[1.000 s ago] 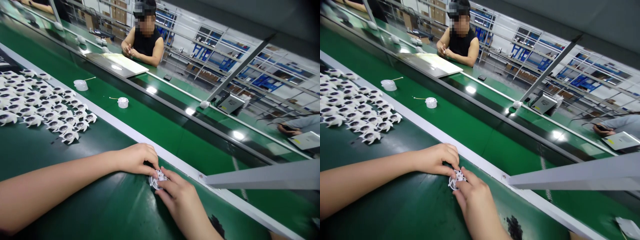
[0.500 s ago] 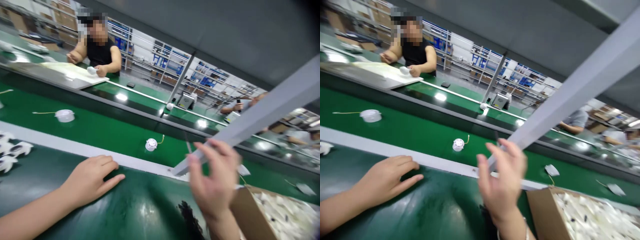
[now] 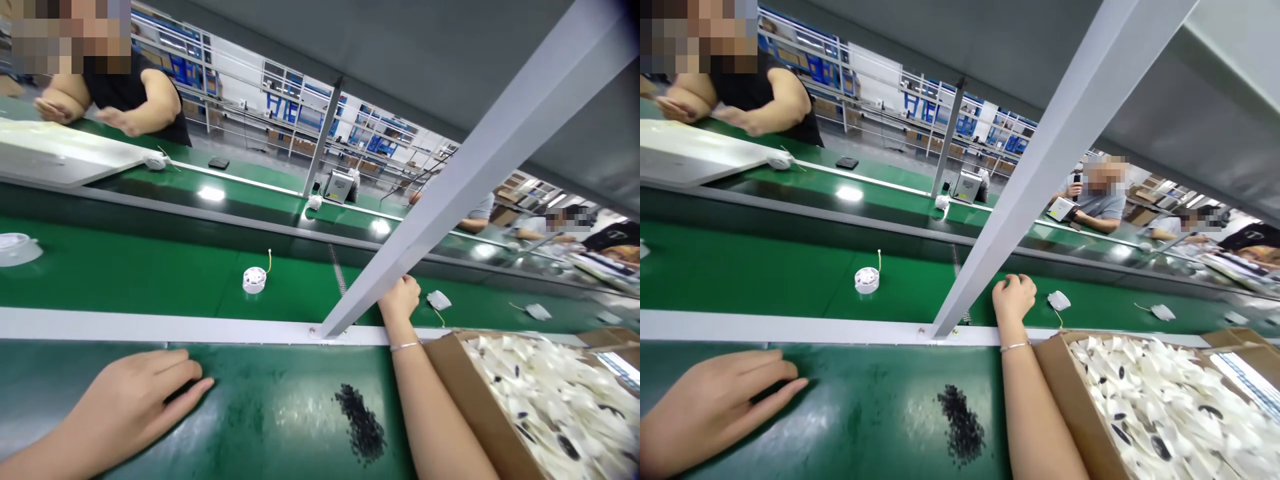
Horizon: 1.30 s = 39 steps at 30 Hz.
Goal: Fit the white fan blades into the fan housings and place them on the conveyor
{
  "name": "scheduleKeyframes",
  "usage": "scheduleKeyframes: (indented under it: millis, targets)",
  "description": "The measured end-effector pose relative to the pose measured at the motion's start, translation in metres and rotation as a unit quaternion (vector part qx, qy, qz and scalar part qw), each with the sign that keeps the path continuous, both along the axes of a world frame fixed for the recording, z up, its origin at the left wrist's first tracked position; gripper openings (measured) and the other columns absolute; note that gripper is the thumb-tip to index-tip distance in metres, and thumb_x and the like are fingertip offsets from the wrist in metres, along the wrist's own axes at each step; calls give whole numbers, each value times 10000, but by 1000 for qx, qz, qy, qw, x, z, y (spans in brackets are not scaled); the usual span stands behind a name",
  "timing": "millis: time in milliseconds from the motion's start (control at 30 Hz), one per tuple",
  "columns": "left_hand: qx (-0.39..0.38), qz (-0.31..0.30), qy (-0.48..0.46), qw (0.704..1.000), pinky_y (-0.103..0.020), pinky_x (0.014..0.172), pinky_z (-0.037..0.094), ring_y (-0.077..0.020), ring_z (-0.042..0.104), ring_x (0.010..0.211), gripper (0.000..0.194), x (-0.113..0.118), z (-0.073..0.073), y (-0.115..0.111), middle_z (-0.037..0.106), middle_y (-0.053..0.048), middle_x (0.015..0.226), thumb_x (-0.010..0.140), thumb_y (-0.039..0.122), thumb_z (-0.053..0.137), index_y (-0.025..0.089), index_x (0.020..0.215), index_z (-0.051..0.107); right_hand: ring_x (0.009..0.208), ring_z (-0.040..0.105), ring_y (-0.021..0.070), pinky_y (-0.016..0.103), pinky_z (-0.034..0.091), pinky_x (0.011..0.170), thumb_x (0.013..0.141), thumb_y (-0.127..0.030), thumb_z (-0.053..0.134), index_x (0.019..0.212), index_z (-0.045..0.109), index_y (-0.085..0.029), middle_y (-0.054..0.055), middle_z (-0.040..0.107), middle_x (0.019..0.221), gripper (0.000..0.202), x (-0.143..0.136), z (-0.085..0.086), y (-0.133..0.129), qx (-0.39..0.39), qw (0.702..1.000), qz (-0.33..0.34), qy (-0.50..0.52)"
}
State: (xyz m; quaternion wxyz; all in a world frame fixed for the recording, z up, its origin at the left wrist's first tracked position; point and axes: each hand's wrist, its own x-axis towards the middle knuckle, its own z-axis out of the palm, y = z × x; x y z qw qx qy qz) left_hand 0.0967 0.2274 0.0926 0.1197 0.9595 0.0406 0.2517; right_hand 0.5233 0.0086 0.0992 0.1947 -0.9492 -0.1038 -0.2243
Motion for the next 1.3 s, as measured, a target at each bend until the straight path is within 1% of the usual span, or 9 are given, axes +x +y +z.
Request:
scheduleKeyframes:
  millis: [267,433,500,600,700,833,1033,1167,1300]
  targets:
    - [46,-14,37,998,-315,543,414,-176,591,578,196,1,-1,1,594,7,676,955,319,500,233,846,639,1255,453,292,523,373,1037,891,-433,628,1151,604,-167,101,520,1323,372,23,-18,-18,-51,982,-163,78]
    - [54,-21,51,997,-322,550,397,-191,581,590,186,0,-3,0,591,-4,689,966,288,485,223,865,627,1411,182,492,672,193,1068,827,-492,611,1183,597,-81,300,319,1485,543,33,-28,-22,-30,967,-223,123]
    - [53,-19,57,997,-322,553,390,-193,579,598,196,0,-3,0,588,-8,694,975,283,470,220,874,626,1409,173,516,694,176,1063,836,-516,596,1193,601,-83,315,288,1500,561,36,-29,-24,-25,961,-234,145]
    - [46,-21,62,997,-324,555,386,-192,577,604,211,1,-1,-1,582,-9,693,981,282,455,215,879,626,1353,371,388,638,244,1093,892,-476,600,1215,597,-142,190,467,1412,465,39,-25,-26,-34,950,-252,181]
    - [33,-18,64,997,-331,562,388,-192,577,612,225,2,1,-2,581,-8,699,986,274,437,214,889,630,1215,523,268,538,394,1049,931,-398,609,1196,603,-166,96,570,1291,353,42,-18,-26,-60,944,-250,207]
    - [30,-21,63,997,-334,566,393,-189,587,622,232,0,0,-3,592,-7,710,988,262,428,213,907,639,1093,597,226,450,508,938,950,-361,597,1188,606,-163,95,599,1233,310,43,-12,-23,-80,941,-240,227]
    - [85,-17,60,994,-344,576,423,-195,583,639,249,-1,6,-3,597,-20,752,995,258,416,203,963,656,1058,613,220,434,536,897,960,-368,582,1258,565,-167,99,593,1238,360,34,-6,-24,-77,940,-232,239]
    - [152,45,92,983,-386,641,485,-249,601,762,238,-3,26,-13,603,-60,843,974,288,467,172,997,674,1059,616,226,432,539,893,952,-364,596,1263,560,-146,110,594,1233,381,30,-1,-29,-85,939,-208,262]
    - [126,201,194,952,-422,646,521,-319,614,870,449,-9,41,-24,603,-132,1017,885,430,624,120,1209,631,1066,617,230,432,537,901,948,-365,603,1267,558,-136,120,592,1240,396,24,5,-27,-94,937,-198,271]
